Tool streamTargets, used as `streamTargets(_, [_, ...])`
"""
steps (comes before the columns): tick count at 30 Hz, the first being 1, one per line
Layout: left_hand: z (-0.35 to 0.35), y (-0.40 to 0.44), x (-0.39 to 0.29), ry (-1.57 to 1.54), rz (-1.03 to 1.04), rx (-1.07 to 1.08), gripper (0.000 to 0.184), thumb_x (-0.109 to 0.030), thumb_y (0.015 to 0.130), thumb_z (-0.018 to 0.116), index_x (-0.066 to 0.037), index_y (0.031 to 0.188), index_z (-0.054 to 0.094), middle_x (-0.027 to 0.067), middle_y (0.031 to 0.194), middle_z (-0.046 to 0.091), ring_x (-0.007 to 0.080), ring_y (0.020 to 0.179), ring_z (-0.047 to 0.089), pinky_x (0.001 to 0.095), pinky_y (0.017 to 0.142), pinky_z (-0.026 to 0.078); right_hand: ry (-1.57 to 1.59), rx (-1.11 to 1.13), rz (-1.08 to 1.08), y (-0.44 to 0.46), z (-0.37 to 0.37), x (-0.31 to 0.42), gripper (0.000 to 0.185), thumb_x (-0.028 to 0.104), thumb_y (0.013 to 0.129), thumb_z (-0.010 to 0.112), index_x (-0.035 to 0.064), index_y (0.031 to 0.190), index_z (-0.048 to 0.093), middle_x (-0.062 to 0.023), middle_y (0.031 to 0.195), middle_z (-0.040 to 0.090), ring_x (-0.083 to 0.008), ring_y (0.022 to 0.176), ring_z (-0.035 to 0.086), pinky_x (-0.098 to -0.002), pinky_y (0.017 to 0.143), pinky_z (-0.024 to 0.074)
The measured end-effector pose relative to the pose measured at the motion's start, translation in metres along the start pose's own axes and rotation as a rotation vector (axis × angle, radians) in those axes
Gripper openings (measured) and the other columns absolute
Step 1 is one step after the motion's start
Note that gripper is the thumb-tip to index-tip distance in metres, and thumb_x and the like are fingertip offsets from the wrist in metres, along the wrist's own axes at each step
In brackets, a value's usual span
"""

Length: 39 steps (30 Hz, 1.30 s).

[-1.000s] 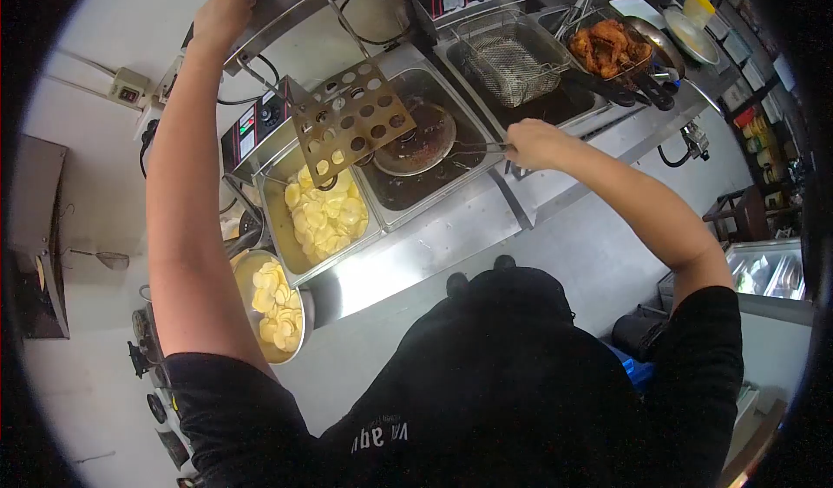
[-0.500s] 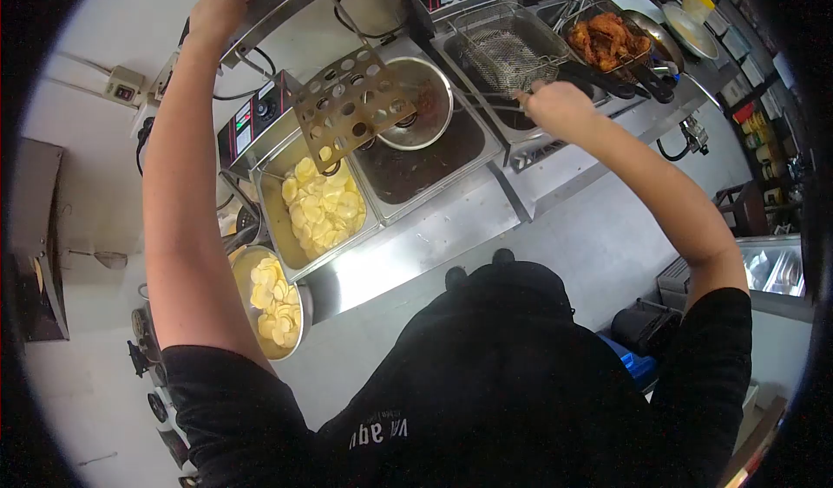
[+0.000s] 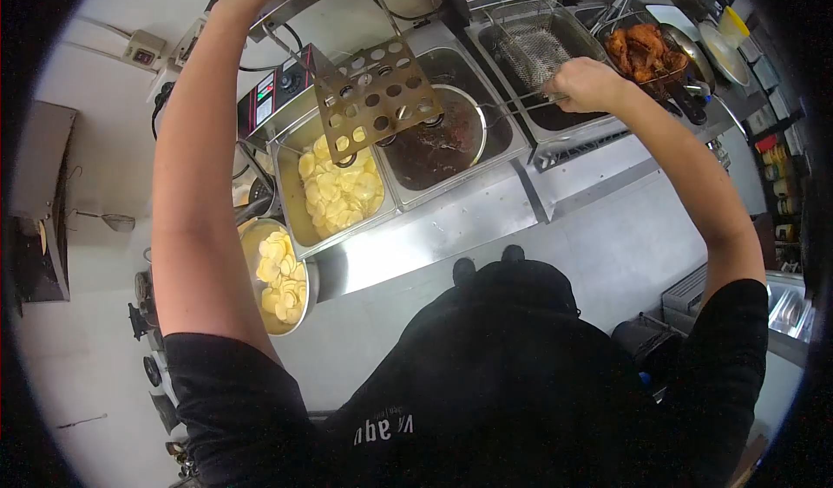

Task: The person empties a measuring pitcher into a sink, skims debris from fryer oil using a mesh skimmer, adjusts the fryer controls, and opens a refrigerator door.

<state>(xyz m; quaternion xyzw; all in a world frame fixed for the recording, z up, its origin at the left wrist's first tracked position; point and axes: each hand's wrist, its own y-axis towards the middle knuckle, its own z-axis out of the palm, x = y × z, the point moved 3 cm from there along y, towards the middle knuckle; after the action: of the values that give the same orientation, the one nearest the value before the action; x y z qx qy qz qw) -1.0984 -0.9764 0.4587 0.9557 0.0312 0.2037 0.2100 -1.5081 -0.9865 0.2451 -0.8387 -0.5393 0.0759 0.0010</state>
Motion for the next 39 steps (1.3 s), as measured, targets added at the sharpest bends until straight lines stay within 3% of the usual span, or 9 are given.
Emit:
streamTargets(11, [-0.005, 0.002, -0.011, 0.027, -0.034, 0.024, 0.024, -0.021, 0.086, 0.057, 0.0, 0.088, 0.068, 0.0216, 0.09, 0.066, 0.0374, 0.087, 0.064, 0.0448, 0.075, 0.051, 0.391, 0.145, 0.089, -0.034, -0.011, -0.015, 0.04, 0.015, 0.069, 0.067, -0.0001, 0.105, 0.068, -0.0184, 0.098, 0.068, -0.0318, 0.091, 0.066, -0.0372, 0.084, 0.0512])
streamTargets(17, [0.001, 0.014, -0.005, 0.044, -0.033, 0.075, 0.023, -0.021, 0.085, 0.058, 0.0, 0.088, 0.068, 0.0212, 0.089, 0.067, 0.0362, 0.086, 0.065, 0.0442, 0.074, 0.051, 0.536, 0.293, 0.128, -0.043, -0.051, 0.002, 0.041, 0.016, 0.069, 0.07, -0.0008, 0.107, 0.067, -0.0141, 0.067, 0.064, -0.0207, 0.058, 0.06, -0.0328, 0.056, 0.0476])
streamTargets(19, [-0.004, 0.013, -0.01, 0.035, -0.052, 0.046, 0.023, -0.021, 0.085, 0.058, -0.001, 0.086, 0.068, 0.0215, 0.089, 0.067, 0.0351, 0.086, 0.065, 0.0441, 0.074, 0.052, 0.65, 0.501, 0.162, -0.045, -0.062, 0.008, 0.04, 0.018, 0.074, 0.071, 0.0006, 0.109, 0.066, -0.006, 0.053, 0.054, -0.0135, 0.046, 0.047, -0.0299, 0.043, 0.0369])
streamTargets(22, [0.033, 0.031, 0.024, 0.026, 0.174, -0.038, 0.025, -0.024, 0.088, 0.054, -0.009, 0.107, 0.06, 0.0164, 0.103, 0.065, 0.0361, 0.097, 0.061, 0.0481, 0.079, 0.049, 0.722, 0.76, 0.294, -0.038, -0.083, 0.011, 0.037, 0.023, 0.079, 0.07, 0.0054, 0.112, 0.067, -0.0004, 0.054, 0.051, -0.0114, 0.045, 0.045, -0.0274, 0.04, 0.0338])
streamTargets(28, [0.034, 0.029, 0.018, 0.05, 0.135, -0.034, 0.025, -0.024, 0.088, 0.054, -0.009, 0.107, 0.06, 0.0169, 0.103, 0.065, 0.0358, 0.097, 0.062, 0.0477, 0.08, 0.05, 0.588, 0.92, 0.369, 0.016, -0.067, 0.01, 0.038, 0.028, 0.079, 0.071, 0.0102, 0.113, 0.067, 0.0006, 0.058, 0.049, -0.0131, 0.047, 0.049, -0.0262, 0.042, 0.0422])
streamTargets(30, [0.024, 0.021, 0.009, 0.033, 0.126, -0.04, 0.025, -0.024, 0.088, 0.053, -0.009, 0.106, 0.06, 0.0171, 0.103, 0.065, 0.036, 0.097, 0.061, 0.0477, 0.08, 0.05, 0.515, 0.915, 0.291, 0.021, -0.057, 0.023, 0.038, 0.027, 0.078, 0.071, 0.009, 0.111, 0.068, -0.0042, 0.062, 0.057, -0.0155, 0.053, 0.055, -0.0294, 0.047, 0.0478])
streamTargets(32, [0.028, 0.017, 0.014, 0.013, 0.112, -0.037, 0.024, -0.024, 0.089, 0.053, -0.009, 0.106, 0.06, 0.0174, 0.102, 0.065, 0.0362, 0.097, 0.061, 0.0477, 0.08, 0.05, 0.376, 0.662, 0.285, 0.019, -0.039, 0.031, 0.034, 0.021, 0.075, 0.068, 0.0051, 0.106, 0.069, -0.0129, 0.073, 0.066, -0.0248, 0.064, 0.064, -0.0368, 0.057, 0.052])
streamTargets(35, [0.031, 0.019, 0.016, 0.044, 0.118, -0.057, 0.024, -0.024, 0.089, 0.052, -0.009, 0.106, 0.061, 0.0176, 0.102, 0.064, 0.0362, 0.098, 0.061, 0.0474, 0.08, 0.05, 0.304, 0.319, 0.167, 0.013, -0.002, 0.045, 0.031, 0.014, 0.073, 0.065, 0.0027, 0.101, 0.068, -0.0196, 0.086, 0.068, -0.0335, 0.079, 0.066, -0.0419, 0.071, 0.0523])
streamTargets(39, [0.032, 0.018, 0.02, 0.052, 0.136, -0.059, 0.024, -0.024, 0.09, 0.05, -0.009, 0.106, 0.061, 0.016, 0.104, 0.065, 0.0359, 0.098, 0.061, 0.0471, 0.081, 0.049, 0.451, 0.1, 0.272, -0.012, 0.025, 0.053, 0.022, 0.018, 0.077, 0.064, 0.0029, 0.092, 0.069, -0.0217, 0.087, 0.066, -0.0385, 0.088, 0.063, -0.0457, 0.08, 0.0498])
